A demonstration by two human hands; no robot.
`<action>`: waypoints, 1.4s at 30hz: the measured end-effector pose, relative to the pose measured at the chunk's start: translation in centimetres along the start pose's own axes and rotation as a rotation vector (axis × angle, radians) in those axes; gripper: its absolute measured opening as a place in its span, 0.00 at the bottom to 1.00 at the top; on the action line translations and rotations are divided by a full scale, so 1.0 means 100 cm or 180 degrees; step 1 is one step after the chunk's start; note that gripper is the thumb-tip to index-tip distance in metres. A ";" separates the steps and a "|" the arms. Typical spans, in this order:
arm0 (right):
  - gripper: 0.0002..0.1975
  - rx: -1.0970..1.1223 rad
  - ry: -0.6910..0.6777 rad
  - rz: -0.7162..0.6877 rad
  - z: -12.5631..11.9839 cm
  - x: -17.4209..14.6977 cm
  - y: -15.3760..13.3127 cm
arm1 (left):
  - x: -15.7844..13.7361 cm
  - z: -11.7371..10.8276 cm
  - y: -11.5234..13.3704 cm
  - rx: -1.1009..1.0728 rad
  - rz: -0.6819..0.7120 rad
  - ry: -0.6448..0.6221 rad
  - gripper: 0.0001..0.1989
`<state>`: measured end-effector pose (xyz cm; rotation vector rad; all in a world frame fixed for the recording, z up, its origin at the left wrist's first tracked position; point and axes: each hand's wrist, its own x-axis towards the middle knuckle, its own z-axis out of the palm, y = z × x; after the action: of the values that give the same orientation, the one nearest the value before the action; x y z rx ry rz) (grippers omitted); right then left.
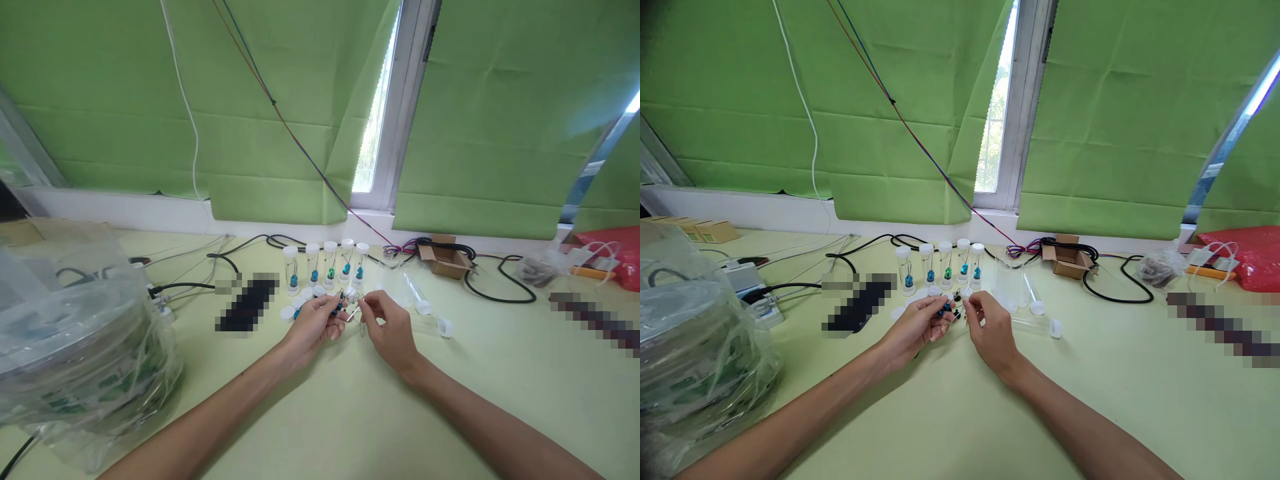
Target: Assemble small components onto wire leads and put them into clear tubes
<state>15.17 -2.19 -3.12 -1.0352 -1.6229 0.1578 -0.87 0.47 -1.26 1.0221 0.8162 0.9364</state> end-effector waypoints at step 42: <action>0.03 0.0497 0.0308 0.0151 0.001 0.001 -0.004 | -0.007 0.009 0.004 0.0162 -0.0227 -0.0169 0.15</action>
<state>14.89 -2.28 -2.86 -0.9473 -1.4752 0.2585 -0.43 -0.42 -0.55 1.0510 0.8302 0.8283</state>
